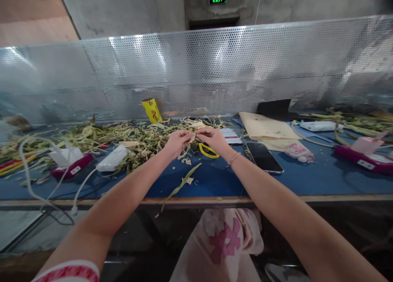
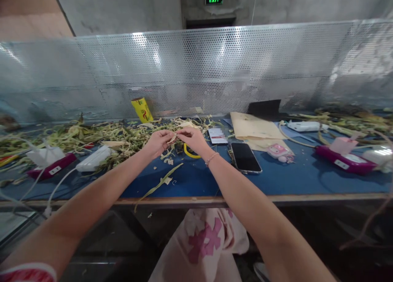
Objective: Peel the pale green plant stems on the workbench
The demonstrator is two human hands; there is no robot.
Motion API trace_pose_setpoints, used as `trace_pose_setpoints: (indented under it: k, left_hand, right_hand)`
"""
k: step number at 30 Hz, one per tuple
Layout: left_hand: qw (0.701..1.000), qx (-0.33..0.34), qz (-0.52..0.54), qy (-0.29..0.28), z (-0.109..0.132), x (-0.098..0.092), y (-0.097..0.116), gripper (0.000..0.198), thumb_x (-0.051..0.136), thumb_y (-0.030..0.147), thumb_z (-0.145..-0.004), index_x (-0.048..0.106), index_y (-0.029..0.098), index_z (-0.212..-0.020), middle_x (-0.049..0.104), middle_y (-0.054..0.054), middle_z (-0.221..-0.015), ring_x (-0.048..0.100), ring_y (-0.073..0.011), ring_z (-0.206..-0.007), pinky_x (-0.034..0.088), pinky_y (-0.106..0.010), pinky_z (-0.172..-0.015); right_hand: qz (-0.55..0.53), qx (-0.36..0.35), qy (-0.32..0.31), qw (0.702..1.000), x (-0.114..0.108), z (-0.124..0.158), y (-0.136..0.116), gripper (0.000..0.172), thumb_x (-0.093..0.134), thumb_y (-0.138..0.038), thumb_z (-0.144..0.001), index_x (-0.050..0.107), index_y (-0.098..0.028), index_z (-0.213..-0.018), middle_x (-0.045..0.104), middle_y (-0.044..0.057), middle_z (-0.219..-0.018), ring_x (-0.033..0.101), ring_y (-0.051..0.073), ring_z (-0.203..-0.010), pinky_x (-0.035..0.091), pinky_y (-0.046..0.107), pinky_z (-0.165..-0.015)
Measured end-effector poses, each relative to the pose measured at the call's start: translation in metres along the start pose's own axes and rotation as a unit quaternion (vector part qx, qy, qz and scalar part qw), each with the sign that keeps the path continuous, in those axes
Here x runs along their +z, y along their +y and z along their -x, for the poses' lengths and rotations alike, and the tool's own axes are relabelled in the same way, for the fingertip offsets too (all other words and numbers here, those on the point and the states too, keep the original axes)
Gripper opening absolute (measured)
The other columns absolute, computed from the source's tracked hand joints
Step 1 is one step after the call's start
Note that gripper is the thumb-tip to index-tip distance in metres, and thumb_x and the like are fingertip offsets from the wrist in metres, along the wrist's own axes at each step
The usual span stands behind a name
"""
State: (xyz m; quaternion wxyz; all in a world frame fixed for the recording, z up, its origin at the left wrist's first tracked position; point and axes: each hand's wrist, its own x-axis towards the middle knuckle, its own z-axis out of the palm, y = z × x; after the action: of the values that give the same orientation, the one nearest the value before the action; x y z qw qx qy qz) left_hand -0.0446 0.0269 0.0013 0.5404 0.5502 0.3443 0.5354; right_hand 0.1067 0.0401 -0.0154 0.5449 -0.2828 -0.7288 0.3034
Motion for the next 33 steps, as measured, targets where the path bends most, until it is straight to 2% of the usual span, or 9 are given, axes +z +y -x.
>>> trace_pose_setpoints:
  k: [4,8,13,17,20,23,27,33]
  left_hand:
    - [0.999,0.04,-0.037,0.003,-0.001,-0.001,-0.004,0.022,0.074,0.028,-0.056,0.062,0.011,-0.063,0.054,0.001,-0.049,0.045,-0.0048,-0.045,0.034,-0.018,-0.046]
    - [0.998,0.043,-0.054,0.007,-0.001,0.0,-0.006,0.025,0.074,0.031,-0.054,0.062,0.012,-0.063,0.053,0.002,-0.048,0.043,-0.0043,-0.044,0.032,-0.018,-0.044]
    - [1.0,0.008,-0.024,-0.01,-0.001,-0.001,-0.008,0.031,0.076,0.035,-0.048,0.062,0.011,-0.061,0.055,0.002,-0.05,0.047,-0.0049,-0.048,0.039,-0.018,-0.051]
    - [0.999,-0.026,-0.016,-0.018,-0.001,-0.001,-0.009,0.03,0.077,0.028,-0.047,0.061,0.01,-0.063,0.059,0.0,-0.055,0.052,-0.0065,-0.053,0.043,-0.021,-0.058]
    - [0.999,-0.047,-0.016,0.006,-0.001,-0.001,-0.009,0.029,0.078,0.02,-0.043,0.061,0.009,-0.064,0.06,0.0,-0.056,0.055,-0.0079,-0.055,0.044,-0.022,-0.06]
    - [0.998,-0.058,-0.025,0.003,-0.001,-0.001,-0.007,0.028,0.077,0.018,-0.042,0.061,0.008,-0.062,0.06,-0.001,-0.054,0.054,-0.0083,-0.052,0.043,-0.023,-0.059]
    - [0.997,-0.063,-0.037,-0.02,0.0,-0.002,-0.008,0.026,0.077,0.021,-0.043,0.061,0.008,-0.058,0.058,-0.002,-0.052,0.053,-0.008,-0.051,0.042,-0.023,-0.057]
    - [0.995,-0.056,-0.076,-0.03,-0.002,-0.004,-0.011,0.03,0.077,0.031,-0.046,0.063,0.008,-0.06,0.057,-0.002,-0.051,0.047,-0.0061,-0.048,0.038,-0.022,-0.052]
  right_hand:
    - [0.013,0.03,0.021,0.999,0.002,0.0,0.0,0.017,0.058,-0.027,-0.071,0.068,-0.016,-0.079,0.068,0.004,-0.075,0.061,0.014,-0.068,0.05,0.026,-0.065]
    - [0.116,-0.013,0.03,0.993,0.001,0.001,-0.001,0.014,0.056,-0.024,-0.073,0.069,-0.017,-0.075,0.068,0.004,-0.075,0.061,0.014,-0.069,0.047,0.026,-0.063]
    - [0.236,-0.078,0.008,0.969,-0.002,0.001,-0.003,0.013,0.055,-0.019,-0.074,0.068,-0.017,-0.075,0.067,0.005,-0.074,0.059,0.014,-0.069,0.046,0.026,-0.067]
    - [0.284,-0.081,0.001,0.956,-0.002,0.001,-0.003,0.014,0.054,-0.014,-0.073,0.067,-0.016,-0.074,0.065,0.005,-0.073,0.058,0.014,-0.067,0.044,0.026,-0.066]
    - [0.305,-0.069,-0.005,0.95,0.0,0.001,-0.003,0.012,0.054,-0.012,-0.072,0.065,-0.015,-0.073,0.063,0.006,-0.072,0.057,0.014,-0.068,0.044,0.026,-0.066]
    - [0.322,-0.072,-0.013,0.944,0.003,0.002,-0.003,0.011,0.053,-0.011,-0.072,0.063,-0.014,-0.072,0.062,0.006,-0.073,0.056,0.015,-0.07,0.043,0.026,-0.068]
    - [0.327,-0.062,-0.027,0.943,0.004,0.002,-0.001,0.01,0.052,-0.009,-0.072,0.061,-0.014,-0.07,0.061,0.005,-0.072,0.054,0.014,-0.069,0.043,0.025,-0.068]
    - [0.291,-0.016,-0.032,0.956,0.002,0.001,0.002,0.008,0.054,-0.012,-0.07,0.061,-0.014,-0.072,0.061,0.004,-0.071,0.054,0.011,-0.064,0.043,0.023,-0.063]
